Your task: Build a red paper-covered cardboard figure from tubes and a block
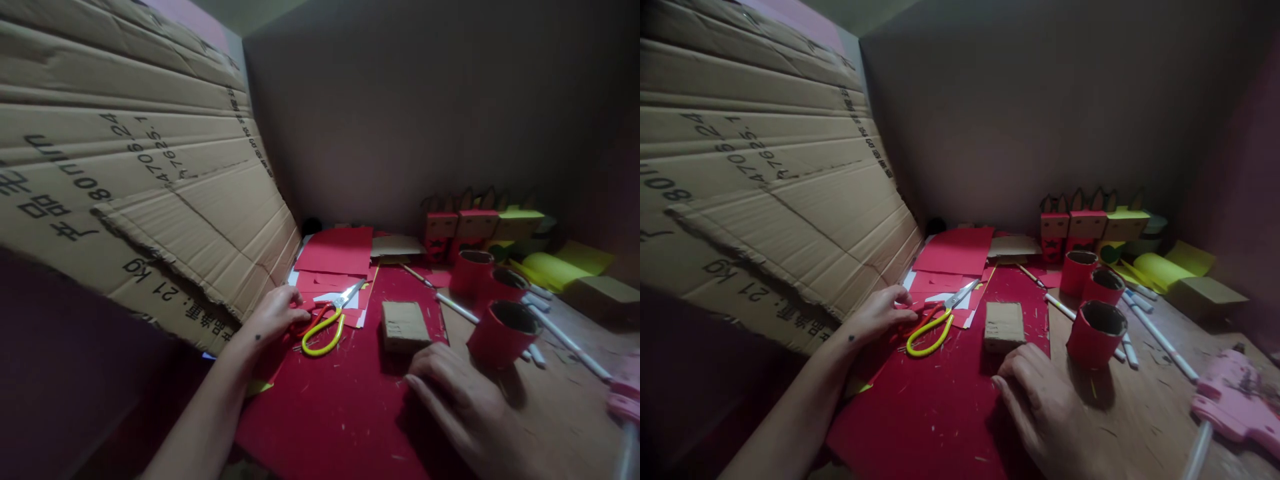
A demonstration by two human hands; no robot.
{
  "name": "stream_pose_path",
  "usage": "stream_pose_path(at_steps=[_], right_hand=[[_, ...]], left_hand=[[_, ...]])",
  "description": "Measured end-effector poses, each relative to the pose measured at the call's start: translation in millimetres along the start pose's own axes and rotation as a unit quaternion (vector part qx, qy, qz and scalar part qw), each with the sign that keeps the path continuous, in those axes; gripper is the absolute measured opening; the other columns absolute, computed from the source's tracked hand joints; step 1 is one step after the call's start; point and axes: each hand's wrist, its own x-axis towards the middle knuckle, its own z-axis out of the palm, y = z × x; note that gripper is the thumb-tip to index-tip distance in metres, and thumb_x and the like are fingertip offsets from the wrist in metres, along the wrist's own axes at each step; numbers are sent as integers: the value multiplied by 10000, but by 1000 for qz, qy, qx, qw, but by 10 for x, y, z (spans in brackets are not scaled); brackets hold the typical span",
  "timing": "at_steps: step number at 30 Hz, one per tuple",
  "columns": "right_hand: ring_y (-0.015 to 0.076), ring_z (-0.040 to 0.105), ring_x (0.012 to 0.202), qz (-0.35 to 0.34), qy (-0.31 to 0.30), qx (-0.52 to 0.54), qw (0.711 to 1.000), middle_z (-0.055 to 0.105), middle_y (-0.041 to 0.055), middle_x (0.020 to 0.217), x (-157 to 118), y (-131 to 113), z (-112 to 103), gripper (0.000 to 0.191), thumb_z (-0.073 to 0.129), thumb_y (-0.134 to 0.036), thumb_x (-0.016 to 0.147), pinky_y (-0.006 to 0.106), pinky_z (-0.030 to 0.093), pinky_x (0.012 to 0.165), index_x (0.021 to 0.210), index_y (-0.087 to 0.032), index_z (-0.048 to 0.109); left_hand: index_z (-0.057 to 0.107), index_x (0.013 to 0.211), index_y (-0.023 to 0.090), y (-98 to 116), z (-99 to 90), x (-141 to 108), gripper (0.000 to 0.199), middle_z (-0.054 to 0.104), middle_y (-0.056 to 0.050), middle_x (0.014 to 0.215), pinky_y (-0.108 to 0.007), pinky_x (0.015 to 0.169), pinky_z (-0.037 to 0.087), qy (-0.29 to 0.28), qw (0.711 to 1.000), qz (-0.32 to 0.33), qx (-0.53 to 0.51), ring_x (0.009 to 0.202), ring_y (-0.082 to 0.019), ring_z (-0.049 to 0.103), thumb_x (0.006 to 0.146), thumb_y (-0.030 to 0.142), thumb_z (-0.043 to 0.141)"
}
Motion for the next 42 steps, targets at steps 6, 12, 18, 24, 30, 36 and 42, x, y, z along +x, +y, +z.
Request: stream_pose_path(at_steps=[6,12,18,24,30,36,42], right_hand=[[129,591,474,3,-11,28,1000,606,14,563,-8,4,23,170,499,-155,816,206,501,442,672,-224,557],[146,606,557,38,-19,67,997,586,25,615,-145,87,147,185,455,-186,859,232,513,505,698,-228,536],[153,589,524,13,-54,-27,998,597,15,620,-124,74,64,166,485,-228,857,261,467,475,712,-240,565],[144,554,481,4,-23,-1,1000,578,11,575,-90,55,98,177,496,-213,835,247,464,452,670,-235,556],[140,577,482,5,-21,8,1000,596,16,578,-43,26,43,178,492,-185,831,233,482,445,673,-235,558],[143,590,477,23,-14,38,999,618,12,583,-51,32,28,143,525,-194,824,224,502,443,700,-236,583],[153,664,823,191,-10,206,960,680,14,915,-249,62,203,218,529,-261,879,238,564,699,1096,-284,531]], left_hand=[[618,943,181,-80,24,-61,318,666,-56,931,-274,701,437,-16,1000,2,-22,895,-227,618,721,408,594],[565,1152,162,-56,59,-74,474,613,-130,1177,-296,806,432,-26,999,3,-21,1063,-253,572,701,301,609],[666,803,188,-46,27,-57,266,686,-38,760,-254,633,399,-56,998,30,-18,713,-189,624,812,373,477],[677,774,195,-56,22,-29,330,694,-43,760,-249,646,391,-43,998,37,-15,724,-187,619,867,353,402],[698,808,170,-29,56,-9,273,716,-125,845,-295,700,405,30,999,-27,-16,823,-243,633,829,215,430],[699,872,200,176,-65,-164,250,723,-64,815,-274,671,442,81,988,-68,-110,827,-222,648,790,239,466],[652,692,163,698,-88,-461,143,643,14,577,-216,481,415,-116,934,-19,-338,494,-120,566,667,303,640]])
